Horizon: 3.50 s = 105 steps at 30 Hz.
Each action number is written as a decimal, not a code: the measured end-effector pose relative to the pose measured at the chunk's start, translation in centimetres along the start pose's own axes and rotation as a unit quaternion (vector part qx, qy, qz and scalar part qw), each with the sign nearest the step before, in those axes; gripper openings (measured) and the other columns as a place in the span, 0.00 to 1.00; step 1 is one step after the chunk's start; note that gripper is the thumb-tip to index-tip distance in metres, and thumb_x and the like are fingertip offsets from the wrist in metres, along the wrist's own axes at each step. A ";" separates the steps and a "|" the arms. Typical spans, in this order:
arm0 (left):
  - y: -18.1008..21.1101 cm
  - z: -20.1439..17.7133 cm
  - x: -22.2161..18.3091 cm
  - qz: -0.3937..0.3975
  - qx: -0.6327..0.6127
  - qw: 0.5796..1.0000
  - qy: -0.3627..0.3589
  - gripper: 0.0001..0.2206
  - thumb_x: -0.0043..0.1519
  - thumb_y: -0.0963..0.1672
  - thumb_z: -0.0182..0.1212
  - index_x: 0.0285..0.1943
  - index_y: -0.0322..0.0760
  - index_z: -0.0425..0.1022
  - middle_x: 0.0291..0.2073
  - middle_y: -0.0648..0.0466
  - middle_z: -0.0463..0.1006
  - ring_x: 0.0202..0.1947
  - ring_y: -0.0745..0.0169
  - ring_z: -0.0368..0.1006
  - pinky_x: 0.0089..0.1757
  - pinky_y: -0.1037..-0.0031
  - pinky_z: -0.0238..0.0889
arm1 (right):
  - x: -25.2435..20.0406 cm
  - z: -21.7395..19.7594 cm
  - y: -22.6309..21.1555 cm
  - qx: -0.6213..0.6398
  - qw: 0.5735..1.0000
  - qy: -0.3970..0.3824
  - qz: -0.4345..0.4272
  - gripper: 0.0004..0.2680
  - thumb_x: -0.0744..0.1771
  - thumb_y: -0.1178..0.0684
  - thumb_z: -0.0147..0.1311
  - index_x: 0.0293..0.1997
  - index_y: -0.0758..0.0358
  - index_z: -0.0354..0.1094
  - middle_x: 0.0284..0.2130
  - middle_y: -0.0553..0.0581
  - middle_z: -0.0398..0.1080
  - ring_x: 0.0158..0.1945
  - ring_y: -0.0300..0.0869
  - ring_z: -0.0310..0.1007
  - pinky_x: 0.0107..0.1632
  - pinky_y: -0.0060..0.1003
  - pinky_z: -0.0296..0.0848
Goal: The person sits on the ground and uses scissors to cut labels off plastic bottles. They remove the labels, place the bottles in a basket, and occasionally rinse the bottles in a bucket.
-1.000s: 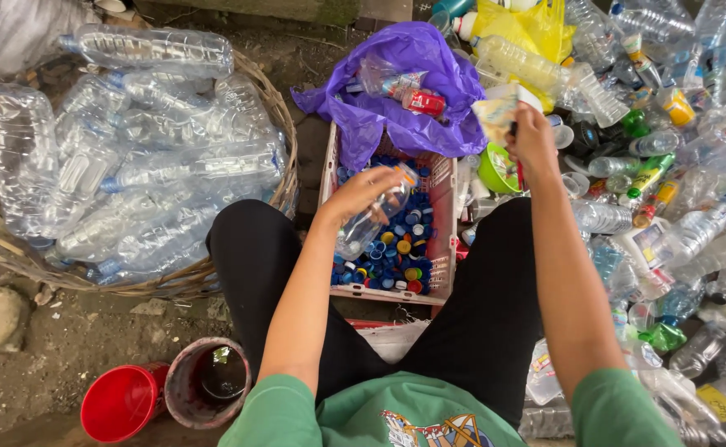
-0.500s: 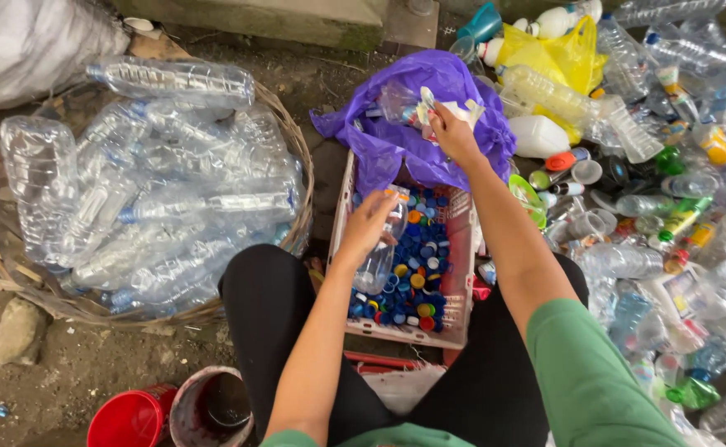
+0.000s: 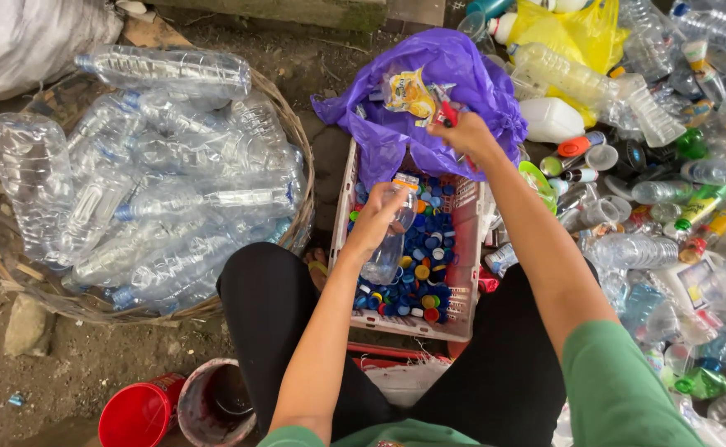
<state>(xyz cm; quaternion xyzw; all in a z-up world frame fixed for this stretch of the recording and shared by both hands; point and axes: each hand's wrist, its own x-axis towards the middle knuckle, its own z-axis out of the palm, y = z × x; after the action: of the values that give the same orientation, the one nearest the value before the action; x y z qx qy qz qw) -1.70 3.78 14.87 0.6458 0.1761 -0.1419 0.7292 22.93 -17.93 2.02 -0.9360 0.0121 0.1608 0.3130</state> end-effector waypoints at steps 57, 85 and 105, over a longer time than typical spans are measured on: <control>0.5 -0.9 -2.7 0.065 0.357 0.930 0.060 0.24 0.49 0.54 0.64 0.52 0.46 0.72 0.44 0.40 0.80 0.53 0.36 0.76 0.52 0.53 0.69 | -15.3 -2.6 0.8 -0.421 0.745 0.229 -0.464 0.15 0.69 0.29 0.43 0.47 0.45 0.64 0.29 0.51 0.71 0.30 0.47 0.78 0.35 0.42 0.78; -5.5 2.3 -0.7 0.087 0.162 0.983 0.013 0.23 0.41 0.47 0.74 0.48 0.51 0.79 0.34 0.49 0.83 0.40 0.54 0.81 0.38 0.62 0.78 | -27.5 1.8 -4.2 0.512 0.856 0.062 -0.029 0.15 0.64 0.52 0.71 0.48 0.69 0.72 0.22 0.50 0.68 0.11 0.27 0.56 0.14 0.22 0.53; -5.3 0.0 -0.8 -0.073 -0.101 0.928 -0.352 0.18 0.56 0.39 0.70 0.53 0.36 0.70 0.30 0.45 0.78 0.22 0.48 0.81 0.24 0.66 0.77 | -27.1 0.4 -4.4 0.532 0.840 0.110 0.006 0.06 0.62 0.64 0.65 0.38 0.66 0.74 0.16 0.48 0.58 0.13 0.29 0.54 0.17 0.23 0.54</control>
<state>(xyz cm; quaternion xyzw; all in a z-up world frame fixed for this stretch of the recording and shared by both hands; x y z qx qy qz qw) -4.70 3.14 10.44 0.4627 -0.0321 -0.3945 0.7932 -2.36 -16.29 12.61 -0.6370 0.1356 0.0277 0.7583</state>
